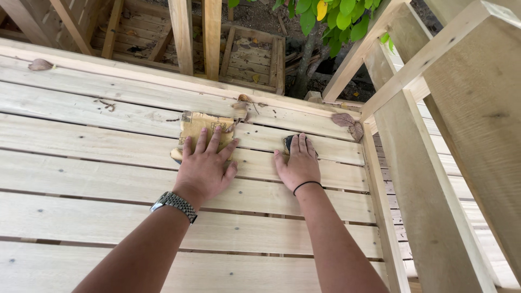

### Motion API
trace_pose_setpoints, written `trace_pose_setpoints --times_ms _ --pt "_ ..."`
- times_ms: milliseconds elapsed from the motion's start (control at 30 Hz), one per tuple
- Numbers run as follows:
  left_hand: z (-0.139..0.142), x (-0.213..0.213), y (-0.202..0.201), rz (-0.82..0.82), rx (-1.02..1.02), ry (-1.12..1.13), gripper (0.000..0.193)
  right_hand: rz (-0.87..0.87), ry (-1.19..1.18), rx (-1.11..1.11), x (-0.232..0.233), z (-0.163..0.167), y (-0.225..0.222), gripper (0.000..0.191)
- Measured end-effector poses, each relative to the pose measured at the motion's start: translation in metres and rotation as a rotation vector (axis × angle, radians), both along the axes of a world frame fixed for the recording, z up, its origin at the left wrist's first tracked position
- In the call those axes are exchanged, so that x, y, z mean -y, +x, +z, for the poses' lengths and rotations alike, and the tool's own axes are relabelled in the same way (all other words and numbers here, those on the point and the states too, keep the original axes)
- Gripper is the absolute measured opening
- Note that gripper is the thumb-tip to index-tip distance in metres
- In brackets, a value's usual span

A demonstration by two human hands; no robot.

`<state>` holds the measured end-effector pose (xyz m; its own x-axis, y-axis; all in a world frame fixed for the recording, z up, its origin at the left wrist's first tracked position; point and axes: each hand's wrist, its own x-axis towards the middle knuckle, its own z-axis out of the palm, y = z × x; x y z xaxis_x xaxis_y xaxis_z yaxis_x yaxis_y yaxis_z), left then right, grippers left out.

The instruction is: The person sands a wooden slatted surface using two sanding blocks, one in each hand. They move the blocks back and forth along the planks, covering multiple areas of the surface.

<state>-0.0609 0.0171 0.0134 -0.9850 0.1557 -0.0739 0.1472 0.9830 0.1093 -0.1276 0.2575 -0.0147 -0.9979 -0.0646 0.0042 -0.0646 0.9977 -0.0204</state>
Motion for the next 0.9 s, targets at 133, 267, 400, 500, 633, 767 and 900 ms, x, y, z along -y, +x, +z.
trace_pose_setpoints --times_ms 133,267,400,500,633,767,900 --pt "0.000 0.001 -0.001 0.008 0.001 0.011 0.064 -0.239 -0.418 0.029 -0.051 0.019 -0.032 0.063" --pt "-0.002 0.003 -0.003 -0.009 -0.010 0.009 0.064 -0.429 -0.366 -0.170 -0.106 0.020 -0.079 0.068" --pt "-0.007 0.004 -0.004 -0.010 -0.009 0.031 0.064 -0.486 -0.369 -0.112 -0.121 -0.002 -0.120 0.081" --pt "-0.009 0.006 -0.004 -0.010 -0.009 0.035 0.065 -0.557 -0.332 0.042 -0.095 -0.014 -0.140 0.079" --pt "-0.010 0.007 -0.004 -0.019 -0.036 0.041 0.065 -0.306 -0.135 0.047 -0.006 -0.015 -0.133 0.069" --pt "-0.009 0.006 -0.004 -0.013 -0.029 0.052 0.064 0.136 -0.575 -0.021 0.058 0.002 -0.097 0.053" --pt "-0.008 0.006 -0.005 -0.012 -0.021 0.056 0.065 -0.161 -0.393 -0.222 0.025 0.032 -0.071 0.054"
